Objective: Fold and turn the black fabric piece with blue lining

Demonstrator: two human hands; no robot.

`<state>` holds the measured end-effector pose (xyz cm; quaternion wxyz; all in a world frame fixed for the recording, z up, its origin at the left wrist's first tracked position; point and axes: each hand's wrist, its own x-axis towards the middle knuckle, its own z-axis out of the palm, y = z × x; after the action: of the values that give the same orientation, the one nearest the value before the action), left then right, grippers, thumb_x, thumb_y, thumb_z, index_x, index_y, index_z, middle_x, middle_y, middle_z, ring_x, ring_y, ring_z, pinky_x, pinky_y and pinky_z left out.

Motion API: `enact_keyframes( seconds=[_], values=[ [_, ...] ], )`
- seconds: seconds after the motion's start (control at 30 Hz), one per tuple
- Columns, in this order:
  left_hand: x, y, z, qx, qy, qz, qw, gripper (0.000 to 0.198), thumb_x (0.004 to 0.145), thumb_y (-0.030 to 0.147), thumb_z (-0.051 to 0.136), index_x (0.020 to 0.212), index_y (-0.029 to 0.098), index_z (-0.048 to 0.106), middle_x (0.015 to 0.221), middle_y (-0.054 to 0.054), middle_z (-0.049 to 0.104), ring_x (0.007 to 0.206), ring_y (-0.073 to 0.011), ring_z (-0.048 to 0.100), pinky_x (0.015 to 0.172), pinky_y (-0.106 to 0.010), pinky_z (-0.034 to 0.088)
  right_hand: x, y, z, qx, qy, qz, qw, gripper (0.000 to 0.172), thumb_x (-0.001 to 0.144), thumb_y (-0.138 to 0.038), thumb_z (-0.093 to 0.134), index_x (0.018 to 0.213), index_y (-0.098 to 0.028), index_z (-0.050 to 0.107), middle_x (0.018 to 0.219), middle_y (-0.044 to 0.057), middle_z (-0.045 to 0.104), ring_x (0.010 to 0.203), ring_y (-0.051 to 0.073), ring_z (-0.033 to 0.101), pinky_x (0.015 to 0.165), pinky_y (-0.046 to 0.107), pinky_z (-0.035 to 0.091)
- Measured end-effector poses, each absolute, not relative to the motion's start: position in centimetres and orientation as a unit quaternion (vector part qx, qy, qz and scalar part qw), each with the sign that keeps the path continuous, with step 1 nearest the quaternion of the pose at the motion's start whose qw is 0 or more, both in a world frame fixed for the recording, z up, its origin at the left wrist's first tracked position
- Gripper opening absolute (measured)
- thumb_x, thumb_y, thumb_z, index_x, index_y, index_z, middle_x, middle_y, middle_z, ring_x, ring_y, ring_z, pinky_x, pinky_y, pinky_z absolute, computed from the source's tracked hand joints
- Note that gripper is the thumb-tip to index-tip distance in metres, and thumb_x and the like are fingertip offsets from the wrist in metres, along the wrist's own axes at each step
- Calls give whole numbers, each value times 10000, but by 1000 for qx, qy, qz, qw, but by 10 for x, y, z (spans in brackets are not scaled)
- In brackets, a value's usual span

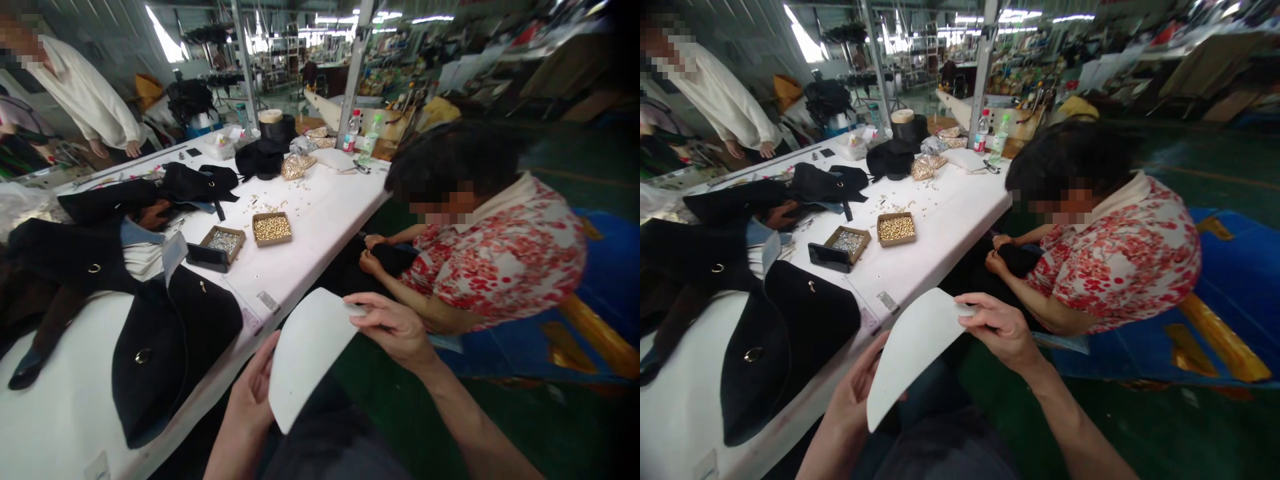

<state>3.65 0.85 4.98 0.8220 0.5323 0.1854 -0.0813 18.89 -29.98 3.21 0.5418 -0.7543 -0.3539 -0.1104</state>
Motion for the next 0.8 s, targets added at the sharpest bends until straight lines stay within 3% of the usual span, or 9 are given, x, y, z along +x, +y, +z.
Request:
enact_keyframes(
  seconds=[0.07, 0.13, 0.2, 0.27, 0.33, 0.43, 0.53, 0.63, 0.8],
  values=[
    [27, 5, 55, 462, 170, -62, 868, 1063, 688, 426, 1085, 1644, 234, 662, 1706, -192, 628, 1586, -466, 591, 1252, -503, 592, 189, -304, 29, -741, -342, -90, 571, 217, 966, -283, 976, 1172, -280, 907, 1438, 123, 798, 1206, 301, 819, 1015, 413, 700],
    [21, 4, 61, 400, 154, -84, 899, 1023, 703, 443, 1040, 1633, 211, 684, 1767, -183, 564, 1657, -510, 489, 1300, -548, 549, 187, -304, 27, -726, -317, -78, 605, 343, 935, -474, 1001, 1188, -262, 912, 1378, 146, 818, 1222, 338, 808, 1037, 456, 695],
    [19, 4, 64, 372, 155, -96, 910, 965, 749, 507, 996, 1610, 183, 706, 1756, -196, 571, 1636, -521, 509, 1249, -551, 587, 183, -298, 26, -727, -247, -90, 635, 314, 1031, -556, 888, 1018, -244, 918, 1249, 136, 843, 1155, 309, 808, 997, 430, 689],
    [20, 3, 62, 397, 181, -92, 895, 918, 775, 555, 1000, 1567, 177, 731, 1680, -215, 640, 1529, -500, 624, 1176, -530, 623, 180, -290, 25, -730, -171, -85, 656, 302, 1058, -486, 869, 897, -231, 890, 1171, 120, 838, 1094, 266, 796, 932, 368, 681],
    [23, 1, 55, 463, 221, -92, 853, 870, 755, 546, 1048, 1482, 165, 760, 1504, -219, 754, 1339, -439, 750, 1106, -488, 634, 179, -281, 23, -715, -125, -44, 686, 235, 931, -389, 998, 1085, -242, 899, 1240, 107, 815, 1064, 237, 776, 885, 327, 679],
    [25, 5, 41, 588, 262, -88, 760, 689, 753, 560, 1044, 1246, 140, 810, 1187, -153, 836, 1098, -335, 783, 998, -401, 607, 184, -275, 21, -665, -85, 52, 741, 880, 806, -351, 1082, 1598, -320, 699, 1575, 129, 688, 966, 177, 736, 812, 316, 685],
    [25, 19, 33, 736, 250, -67, 626, 575, 831, 649, 936, 1121, 168, 813, 996, -78, 803, 899, -268, 701, 817, -339, 524, 193, -277, 22, -656, -92, 197, 723, 1074, 791, -392, 1087, 1721, -262, 566, 1505, 149, 722, 982, 197, 757, 836, 339, 684],
    [25, 30, 33, 824, 220, -58, 519, 479, 912, 639, 830, 1121, 209, 807, 924, -33, 765, 774, -236, 615, 724, -336, 430, 201, -276, 30, -679, -130, 261, 674, 939, 851, -475, 1040, 1640, -169, 633, 1145, 88, 803, 1013, 247, 787, 840, 332, 653],
    [21, 31, 48, 862, 197, 14, 466, 284, 952, 506, 751, 1038, 241, 806, 982, -39, 762, 898, -275, 678, 825, -367, 474, 204, -262, 55, -708, -214, 264, 619, 441, 874, -409, 1011, 1187, -193, 789, 1049, 37, 806, 903, 210, 745, 738, 270, 573]
  ],
)
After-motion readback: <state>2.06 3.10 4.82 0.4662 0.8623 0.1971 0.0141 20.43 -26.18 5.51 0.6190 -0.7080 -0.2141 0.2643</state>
